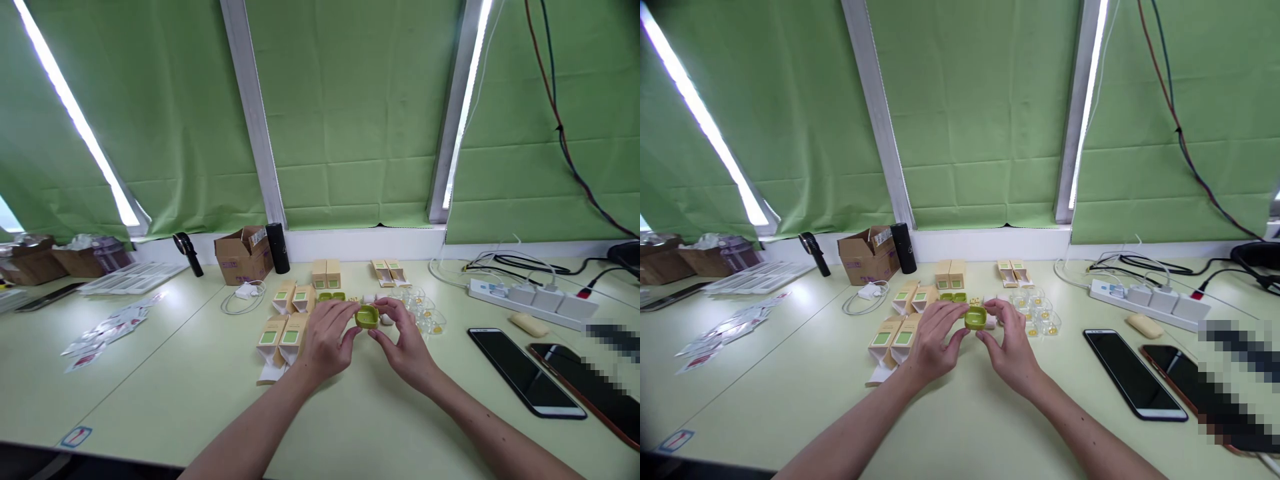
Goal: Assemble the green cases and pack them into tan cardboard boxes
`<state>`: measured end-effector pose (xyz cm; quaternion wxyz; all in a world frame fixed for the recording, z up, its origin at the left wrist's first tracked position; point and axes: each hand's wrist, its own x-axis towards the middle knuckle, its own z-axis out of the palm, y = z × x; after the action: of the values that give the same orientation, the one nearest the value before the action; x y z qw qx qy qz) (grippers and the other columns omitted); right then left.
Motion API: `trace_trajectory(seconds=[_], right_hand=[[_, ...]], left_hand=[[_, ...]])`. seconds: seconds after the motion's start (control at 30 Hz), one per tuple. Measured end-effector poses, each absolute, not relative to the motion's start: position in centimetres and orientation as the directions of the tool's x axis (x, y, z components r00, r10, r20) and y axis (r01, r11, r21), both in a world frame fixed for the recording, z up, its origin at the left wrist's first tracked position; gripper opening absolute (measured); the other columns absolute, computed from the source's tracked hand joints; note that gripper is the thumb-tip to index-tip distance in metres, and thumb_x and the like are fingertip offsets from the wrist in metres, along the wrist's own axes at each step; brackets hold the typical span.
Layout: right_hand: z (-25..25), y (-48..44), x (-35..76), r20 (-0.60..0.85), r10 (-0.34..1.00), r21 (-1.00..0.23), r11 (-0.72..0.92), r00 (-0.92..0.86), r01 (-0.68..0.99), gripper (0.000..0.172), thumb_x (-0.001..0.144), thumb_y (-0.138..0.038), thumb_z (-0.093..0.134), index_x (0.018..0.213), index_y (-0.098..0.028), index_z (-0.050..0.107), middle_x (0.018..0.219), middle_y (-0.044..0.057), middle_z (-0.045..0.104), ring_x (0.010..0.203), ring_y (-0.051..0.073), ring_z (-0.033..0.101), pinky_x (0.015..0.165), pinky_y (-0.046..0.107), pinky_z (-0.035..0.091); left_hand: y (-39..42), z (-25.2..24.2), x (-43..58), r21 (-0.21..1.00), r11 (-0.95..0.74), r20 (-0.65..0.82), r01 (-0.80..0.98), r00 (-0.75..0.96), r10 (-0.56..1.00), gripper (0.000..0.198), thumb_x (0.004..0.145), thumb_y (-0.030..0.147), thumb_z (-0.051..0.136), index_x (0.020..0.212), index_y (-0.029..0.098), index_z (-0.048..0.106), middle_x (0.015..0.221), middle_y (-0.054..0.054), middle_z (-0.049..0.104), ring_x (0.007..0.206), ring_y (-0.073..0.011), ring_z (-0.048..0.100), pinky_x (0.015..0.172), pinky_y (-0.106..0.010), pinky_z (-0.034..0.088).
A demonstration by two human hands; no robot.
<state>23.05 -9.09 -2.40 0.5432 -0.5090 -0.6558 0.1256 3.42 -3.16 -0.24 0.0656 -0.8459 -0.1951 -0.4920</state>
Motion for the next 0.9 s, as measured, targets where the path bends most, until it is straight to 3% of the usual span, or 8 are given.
trace_trajectory(seconds=[0.13, 0.27, 0.47, 0.73, 0.9], right_hand=[[-2.5, -9.3, 23.1, 0.595, 0.797, -0.696, 0.445, 0.104, 0.564, 0.042, 0.097, -0.036, 0.062, 0.137, -0.031, 0.047, 0.137, 0.01, 0.065, 0.127, 0.034, 0.062, 0.104, 0.054, 0.048], [-2.7, -9.3, 23.2, 0.587, 0.805, -0.671, 0.427, 0.083, 0.606, 0.052, 0.099, -0.035, 0.061, 0.147, -0.034, 0.043, 0.131, 0.009, 0.069, 0.121, 0.034, 0.063, 0.102, 0.055, 0.048], [-2.6, -9.3, 23.2, 0.599, 0.801, -0.61, 0.449, 0.008, 0.652, 0.059, 0.101, -0.032, 0.058, 0.156, -0.035, 0.039, 0.117, 0.006, 0.073, 0.106, 0.03, 0.067, 0.102, 0.054, 0.046], [-2.4, -9.3, 23.0, 0.607, 0.794, -0.605, 0.468, -0.007, 0.644, 0.058, 0.103, -0.029, 0.053, 0.159, -0.035, 0.04, 0.102, 0.005, 0.073, 0.099, 0.029, 0.067, 0.103, 0.055, 0.043], [-2.5, -9.1, 23.2, 0.59, 0.807, -0.633, 0.445, 0.023, 0.633, 0.052, 0.102, -0.033, 0.055, 0.154, -0.034, 0.051, 0.1, 0.005, 0.073, 0.096, 0.029, 0.067, 0.103, 0.054, 0.045]], left_hand=[[-3.0, -0.3, 3.6, 0.208, -0.903, 0.85, 0.377, 0.386, 0.357, 0.037, 0.097, 0.021, 0.067, 0.134, 0.022, 0.068, 0.117, -0.013, 0.08, 0.105, -0.0288, 0.073, 0.092, -0.048, 0.059], [-2.7, -0.4, 3.9, 0.414, -0.853, 0.805, 0.317, 0.311, 0.506, 0.026, 0.098, 0.027, 0.069, 0.123, 0.02, 0.075, 0.1, -0.011, 0.081, 0.093, -0.0246, 0.074, 0.082, -0.04, 0.061], [-2.4, -0.5, 4.2, 0.704, -0.672, 0.628, 0.228, 0.241, 0.74, 0.027, 0.099, 0.037, 0.069, 0.111, 0.017, 0.082, 0.099, -0.011, 0.082, 0.085, -0.0216, 0.074, 0.074, -0.033, 0.061], [-2.9, 0.3, 4.4, 0.813, -0.538, 0.482, 0.224, 0.26, 0.837, 0.032, 0.098, 0.044, 0.065, 0.098, 0.019, 0.084, 0.097, -0.008, 0.084, 0.089, -0.0238, 0.076, 0.081, -0.034, 0.059], [-3.1, 0.5, 4.6, 0.814, -0.517, 0.451, 0.266, 0.272, 0.85, 0.038, 0.099, 0.047, 0.061, 0.085, 0.018, 0.082, 0.082, -0.005, 0.081, 0.077, -0.0212, 0.072, 0.07, -0.03, 0.054]])
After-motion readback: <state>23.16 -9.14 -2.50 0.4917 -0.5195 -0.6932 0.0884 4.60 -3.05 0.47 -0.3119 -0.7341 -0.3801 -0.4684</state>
